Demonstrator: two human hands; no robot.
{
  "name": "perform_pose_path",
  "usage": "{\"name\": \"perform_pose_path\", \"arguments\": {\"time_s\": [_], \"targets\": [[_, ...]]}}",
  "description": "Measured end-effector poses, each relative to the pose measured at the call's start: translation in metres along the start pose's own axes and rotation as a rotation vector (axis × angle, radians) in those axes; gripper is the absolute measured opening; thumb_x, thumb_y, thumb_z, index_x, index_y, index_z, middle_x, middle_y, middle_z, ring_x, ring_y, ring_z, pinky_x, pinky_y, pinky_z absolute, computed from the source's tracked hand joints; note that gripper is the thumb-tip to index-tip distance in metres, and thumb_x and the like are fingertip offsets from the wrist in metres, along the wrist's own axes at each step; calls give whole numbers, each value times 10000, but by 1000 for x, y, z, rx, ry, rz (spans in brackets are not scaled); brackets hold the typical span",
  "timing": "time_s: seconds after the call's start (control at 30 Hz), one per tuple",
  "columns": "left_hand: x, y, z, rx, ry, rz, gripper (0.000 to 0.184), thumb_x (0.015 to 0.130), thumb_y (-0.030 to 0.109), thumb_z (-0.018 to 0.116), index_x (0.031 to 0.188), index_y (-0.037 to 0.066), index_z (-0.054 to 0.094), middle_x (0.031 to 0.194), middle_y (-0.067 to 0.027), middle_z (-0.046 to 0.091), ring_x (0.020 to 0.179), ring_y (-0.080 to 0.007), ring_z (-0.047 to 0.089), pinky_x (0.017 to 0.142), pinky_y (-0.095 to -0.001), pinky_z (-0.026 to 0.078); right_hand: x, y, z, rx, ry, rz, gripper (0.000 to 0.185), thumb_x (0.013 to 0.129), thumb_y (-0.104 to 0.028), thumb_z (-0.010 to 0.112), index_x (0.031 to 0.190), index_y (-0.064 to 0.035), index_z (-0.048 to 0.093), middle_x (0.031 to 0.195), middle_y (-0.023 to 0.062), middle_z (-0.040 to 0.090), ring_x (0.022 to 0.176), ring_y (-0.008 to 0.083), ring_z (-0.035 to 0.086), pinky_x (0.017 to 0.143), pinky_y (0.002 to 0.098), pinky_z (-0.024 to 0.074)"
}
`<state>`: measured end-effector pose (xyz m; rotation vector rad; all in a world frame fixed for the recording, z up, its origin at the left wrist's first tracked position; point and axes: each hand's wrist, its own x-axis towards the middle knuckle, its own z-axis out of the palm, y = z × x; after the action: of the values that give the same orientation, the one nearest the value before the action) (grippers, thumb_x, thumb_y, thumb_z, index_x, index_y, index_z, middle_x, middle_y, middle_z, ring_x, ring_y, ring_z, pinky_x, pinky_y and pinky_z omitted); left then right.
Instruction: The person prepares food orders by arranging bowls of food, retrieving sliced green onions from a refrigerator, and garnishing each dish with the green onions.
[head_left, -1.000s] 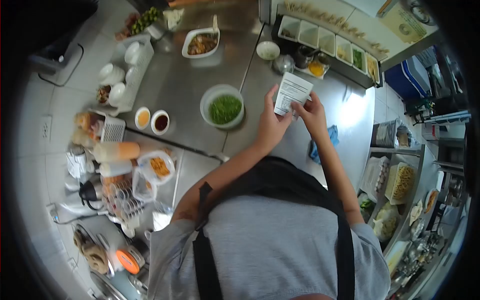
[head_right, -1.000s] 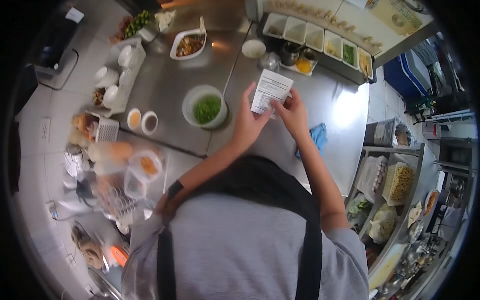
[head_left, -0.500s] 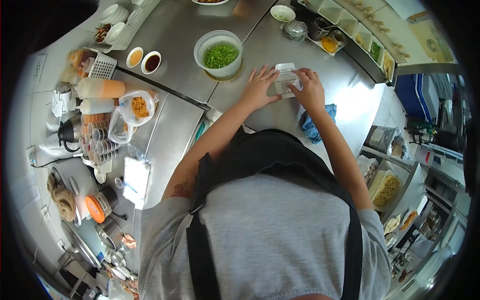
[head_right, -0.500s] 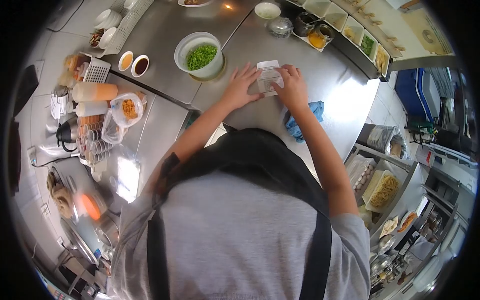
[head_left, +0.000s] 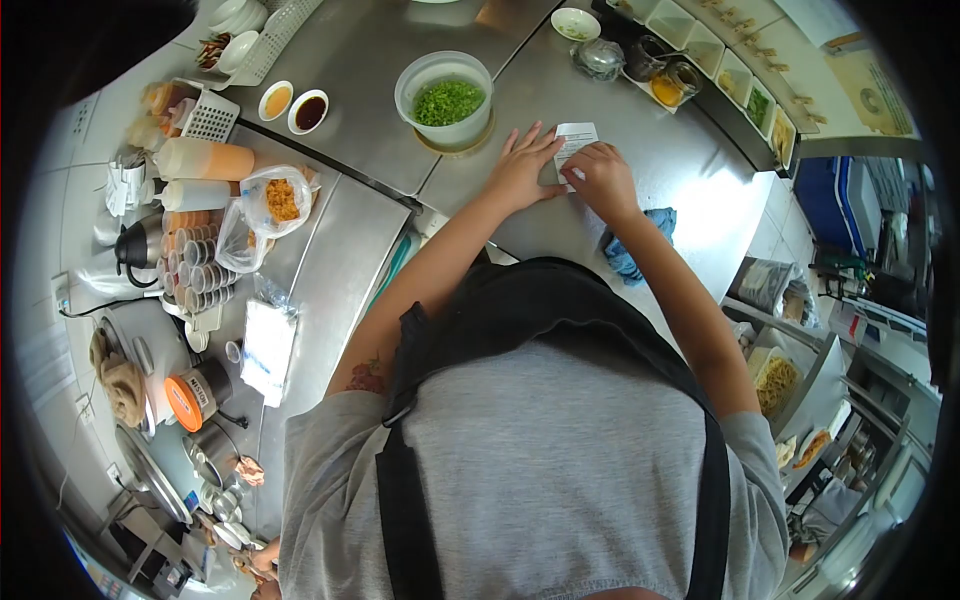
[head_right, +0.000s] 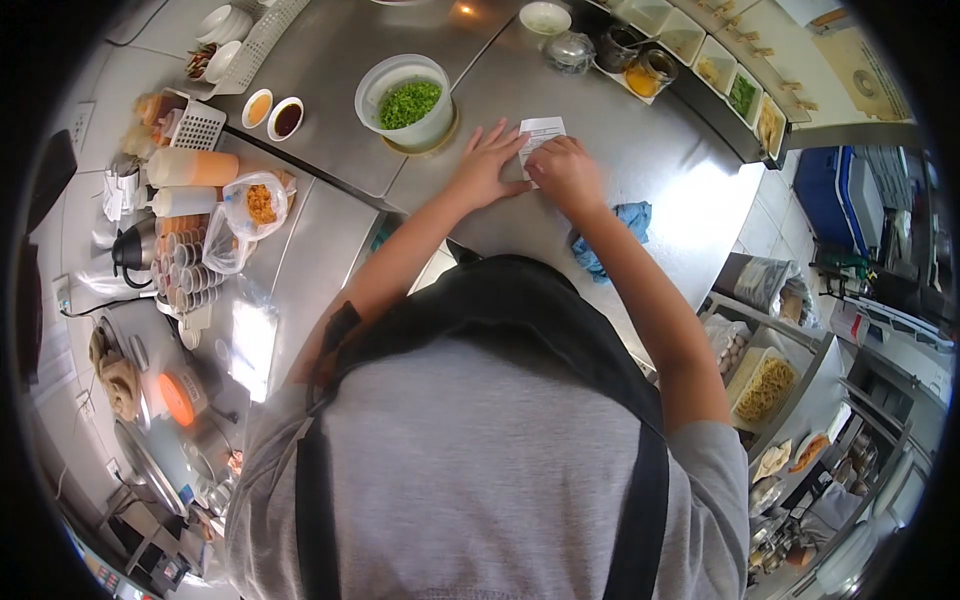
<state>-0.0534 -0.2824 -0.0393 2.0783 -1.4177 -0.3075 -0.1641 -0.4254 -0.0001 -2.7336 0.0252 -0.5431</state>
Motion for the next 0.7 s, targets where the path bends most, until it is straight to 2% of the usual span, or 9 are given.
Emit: {"name": "perform_pose_path", "arguments": {"time_s": [0.13,0.23,0.3,0.47,0.57,0.7], "targets": [[-1,-2,-2,-2,-15,-5,812,702,439,727,1379,116,418,1437,-109,385,1395,-278,217,1127,-499,114,-5,18,-3,-6,-67,-11,47,678,-116,649,709,-81,647,756,78,631,802,272,595,885,387,441],[-1,-2,-1,-1,-18,6,813,709,434,724,1385,113,407,1439,-110,382,1398,-280,207,1128,-499,109,-24,63,-30,-103,-97,116,42,667,-101,667,693,-68,665,723,96,628,783,281,592,882,386,437],[-1,-5,1,0,-11,16,815,712,432,721,1388,108,401,1443,-110,376,1401,-282,199,1129,-499,107,-32,73,-54,-120,-161,238,77,680,-137,712,701,-69,681,712,92,639,787,265,596,839,380,454],[0,-4,2,29,-13,25,827,718,438,713,1394,91,384,1461,-108,346,1403,-290,186,1128,-501,107,-26,46,-57,-41,82,350,85,703,-142,717,742,-72,689,769,76,664,814,259,605,767,361,479],[1,-2,-1,52,-19,24,844,717,450,710,1400,87,371,1469,-100,334,1401,-297,189,1125,-505,114,-13,14,-35,79,27,340,99,700,-136,716,769,-72,686,774,67,658,805,261,603,778,360,479],[1,-1,-2,68,-37,25,857,707,458,716,1400,91,369,1469,-88,336,1398,-299,198,1122,-508,127,-4,-1,-6,84,-15,176,63,693,-122,701,734,-85,671,733,60,640,793,258,604,826,365,468]]}}
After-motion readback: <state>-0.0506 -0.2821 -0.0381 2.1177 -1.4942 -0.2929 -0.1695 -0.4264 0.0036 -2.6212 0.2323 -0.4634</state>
